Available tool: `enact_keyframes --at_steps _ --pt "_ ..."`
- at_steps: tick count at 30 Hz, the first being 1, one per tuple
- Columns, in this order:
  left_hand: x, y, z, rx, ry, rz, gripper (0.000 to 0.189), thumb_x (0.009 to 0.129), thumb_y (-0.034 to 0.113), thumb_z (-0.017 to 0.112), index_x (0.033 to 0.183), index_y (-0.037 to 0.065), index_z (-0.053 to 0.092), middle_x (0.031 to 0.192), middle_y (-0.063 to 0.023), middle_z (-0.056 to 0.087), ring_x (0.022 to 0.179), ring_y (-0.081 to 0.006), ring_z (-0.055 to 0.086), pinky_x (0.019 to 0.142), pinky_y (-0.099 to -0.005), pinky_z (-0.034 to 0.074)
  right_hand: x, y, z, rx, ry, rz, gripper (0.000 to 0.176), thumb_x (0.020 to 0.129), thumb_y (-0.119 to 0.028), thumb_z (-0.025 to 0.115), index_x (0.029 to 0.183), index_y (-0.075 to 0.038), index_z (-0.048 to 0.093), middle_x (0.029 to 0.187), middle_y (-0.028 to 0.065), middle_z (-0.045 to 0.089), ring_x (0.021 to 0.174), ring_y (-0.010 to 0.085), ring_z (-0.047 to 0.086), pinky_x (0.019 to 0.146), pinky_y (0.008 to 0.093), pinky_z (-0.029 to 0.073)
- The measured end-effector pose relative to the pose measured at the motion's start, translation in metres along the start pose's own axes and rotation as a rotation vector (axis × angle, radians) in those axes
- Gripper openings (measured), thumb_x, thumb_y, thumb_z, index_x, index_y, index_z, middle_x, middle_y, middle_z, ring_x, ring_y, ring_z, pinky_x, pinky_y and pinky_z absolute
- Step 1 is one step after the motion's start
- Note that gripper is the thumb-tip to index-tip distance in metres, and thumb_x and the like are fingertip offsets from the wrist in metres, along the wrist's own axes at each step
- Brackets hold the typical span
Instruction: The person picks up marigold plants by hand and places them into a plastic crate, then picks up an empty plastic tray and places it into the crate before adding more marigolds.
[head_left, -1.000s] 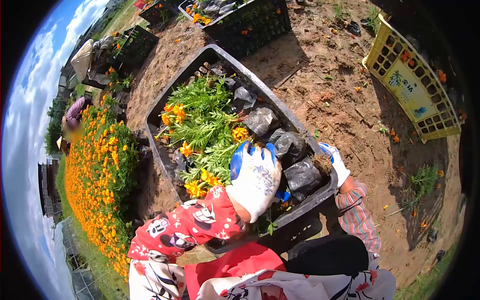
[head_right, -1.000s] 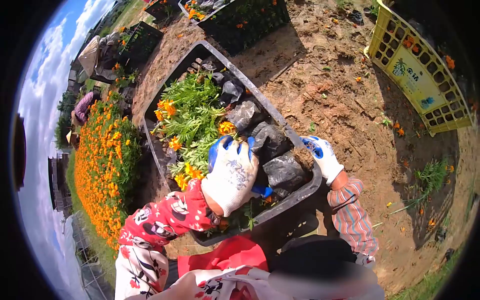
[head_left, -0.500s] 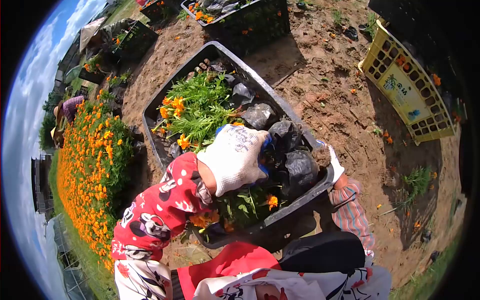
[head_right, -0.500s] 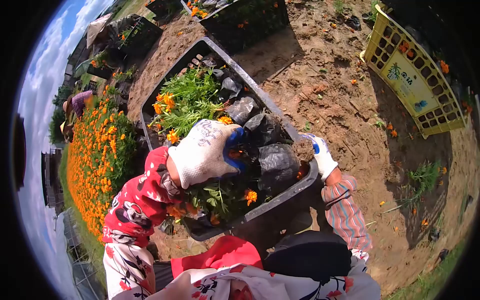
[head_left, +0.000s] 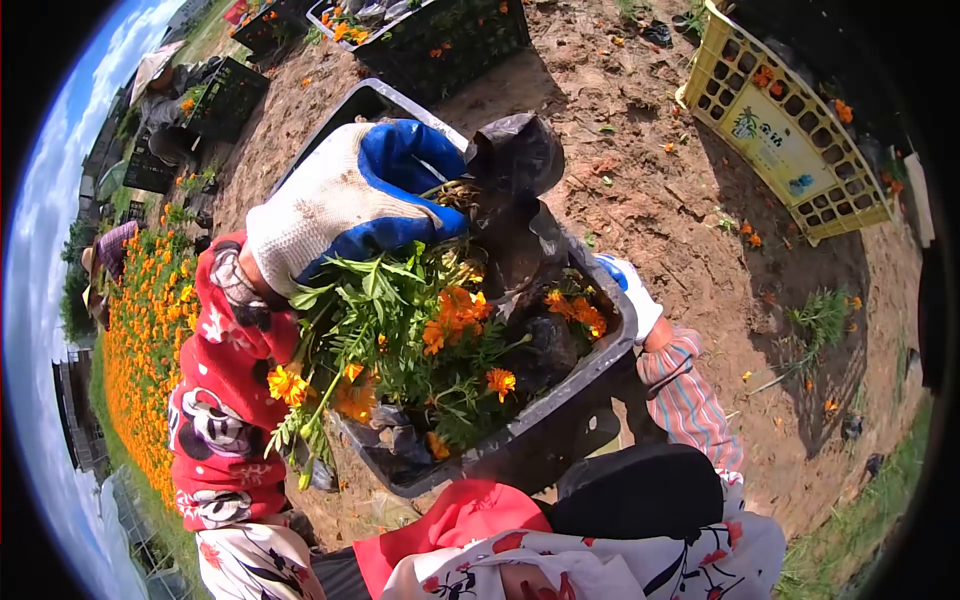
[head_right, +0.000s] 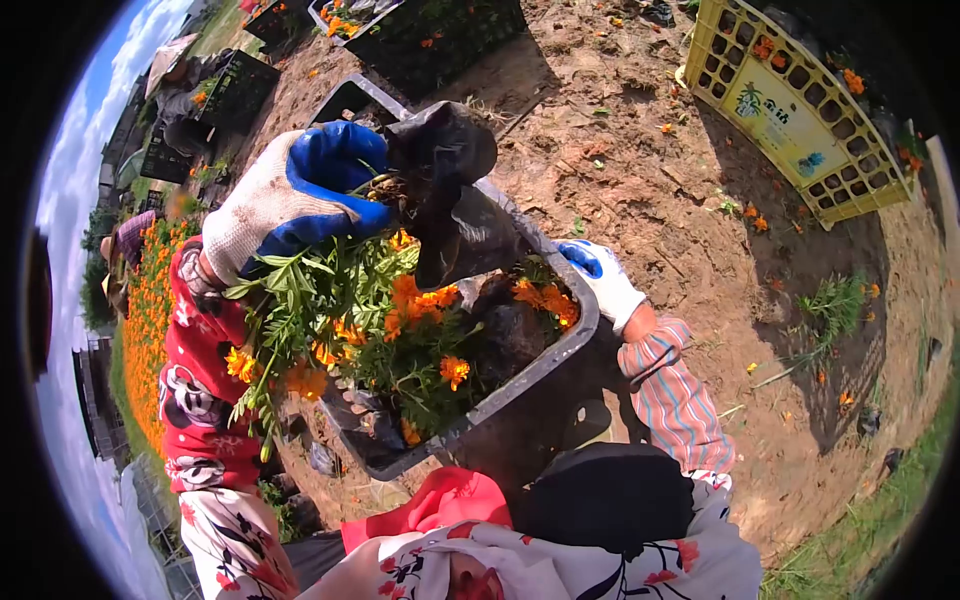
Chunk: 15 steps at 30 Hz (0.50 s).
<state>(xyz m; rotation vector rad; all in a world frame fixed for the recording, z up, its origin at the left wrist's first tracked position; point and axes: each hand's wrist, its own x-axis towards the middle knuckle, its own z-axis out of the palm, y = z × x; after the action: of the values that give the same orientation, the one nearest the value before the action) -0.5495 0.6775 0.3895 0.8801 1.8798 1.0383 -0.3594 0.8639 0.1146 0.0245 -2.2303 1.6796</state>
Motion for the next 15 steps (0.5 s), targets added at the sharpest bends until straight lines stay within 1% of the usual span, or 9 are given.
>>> enact_keyframes --at_steps 1,5,8,9,10,11,12,14,15 --pt "-0.004 0.017 -0.012 0.014 -0.062 0.035 0.036 0.071 0.004 0.073 0.104 0.002 0.059 0.09 0.0009 0.06 0.08 -0.0034 0.053 0.069 -0.0202 0.046 -0.001 -0.005 0.001 -0.016 0.02 0.009 0.031 0.087 -0.02 0.055 0.108 0.002 0.059 0.103 0.0132 0.063 0.094 0.0235 0.059 0.086 0.0334 0.045" --pt "-0.02 0.024 -0.057 0.293 0.128 0.051 0.031 0.071 -0.001 0.073 0.098 0.003 0.059 0.088 0.0073 0.055 0.081 -0.0016 0.048 0.071 -0.0202 0.043 0.001 0.005 0.0 0.09 -0.055 0.078 0.031 0.088 -0.022 0.055 0.106 0.002 0.059 0.103 0.0141 0.063 0.094 0.0249 0.059 0.085 0.0343 0.045" --pt "-0.027 -0.023 -0.07 0.232 0.135 0.138 0.042 0.073 0.001 0.072 0.111 0.003 0.057 0.096 0.0055 0.059 0.084 -0.0018 0.049 0.073 -0.0209 0.043 0.001 0.008 0.001 0.111 -0.05 0.082 0.031 0.088 -0.023 0.055 0.106 0.002 0.059 0.102 0.0146 0.063 0.094 0.0252 0.06 0.085 0.0349 0.045" --pt "-0.025 -0.051 -0.075 0.223 0.117 0.096 0.045 0.073 0.002 0.072 0.116 0.002 0.056 0.098 0.0049 0.06 0.085 -0.0019 0.049 0.074 -0.0211 0.043 0.0 0.013 0.002 0.112 -0.042 0.069 0.03 0.088 -0.023 0.055 0.106 0.001 0.06 0.102 0.0143 0.063 0.094 0.0253 0.06 0.085 0.0351 0.045" --pt "-0.027 -0.085 -0.083 0.185 0.097 -0.151 0.052 0.075 0.005 0.072 0.123 0.004 0.052 0.103 0.0031 0.06 0.087 -0.0048 0.052 0.076 -0.0231 0.045 0.0 0.014 0.003 0.115 -0.038 0.064 0.03 0.088 -0.023 0.055 0.106 0.001 0.06 0.102 0.0143 0.063 0.094 0.0253 0.06 0.085 0.0351 0.045" --pt "-0.025 -0.106 -0.073 0.345 0.071 -0.277 0.051 0.074 0.001 0.071 0.121 0.003 0.052 0.11 -0.0048 0.062 0.098 -0.0104 0.054 0.088 -0.0269 0.043 -0.001 0.015 0.004 0.088 -0.041 0.087 0.03 0.088 -0.023 0.055 0.106 0.001 0.06 0.102 0.0139 0.064 0.094 0.0254 0.06 0.085 0.0352 0.045" --pt "-0.026 -0.151 -0.083 0.834 -0.037 -0.111 0.062 0.072 0.021 0.075 0.125 0.004 0.049 0.108 -0.0138 0.062 0.094 -0.0244 0.059 0.082 -0.0317 0.047 0.0 0.015 0.003 0.059 -0.044 0.109 0.03 0.087 -0.023 0.055 0.106 0.0 0.061 0.102 0.0136 0.064 0.094 0.0256 0.06 0.085 0.0352 0.045" --pt "-0.032 -0.171 -0.064 1.297 0.097 -0.148 0.068 0.067 0.021 0.079 0.125 0.005 0.048 0.115 -0.0151 0.058 0.105 -0.0279 0.056 0.092 -0.0361 0.043 0.002 0.015 0.001 0.073 -0.027 0.08 0.029 0.087 -0.022 0.055 0.106 -0.001 0.061 0.103 0.0135 0.064 0.094 0.0262 0.06 0.085 0.0352 0.045" --pt "-0.031 -0.166 -0.065 1.273 0.105 -0.139 0.07 0.067 0.029 0.078 0.126 0.006 0.047 0.114 -0.0164 0.057 0.104 -0.0313 0.055 0.09 -0.0386 0.043 0.002 0.013 0.001 0.099 -0.031 0.1 0.03 0.087 -0.022 0.055 0.107 -0.001 0.061 0.102 0.0137 0.064 0.094 0.0265 0.06 0.085 0.0352 0.045"
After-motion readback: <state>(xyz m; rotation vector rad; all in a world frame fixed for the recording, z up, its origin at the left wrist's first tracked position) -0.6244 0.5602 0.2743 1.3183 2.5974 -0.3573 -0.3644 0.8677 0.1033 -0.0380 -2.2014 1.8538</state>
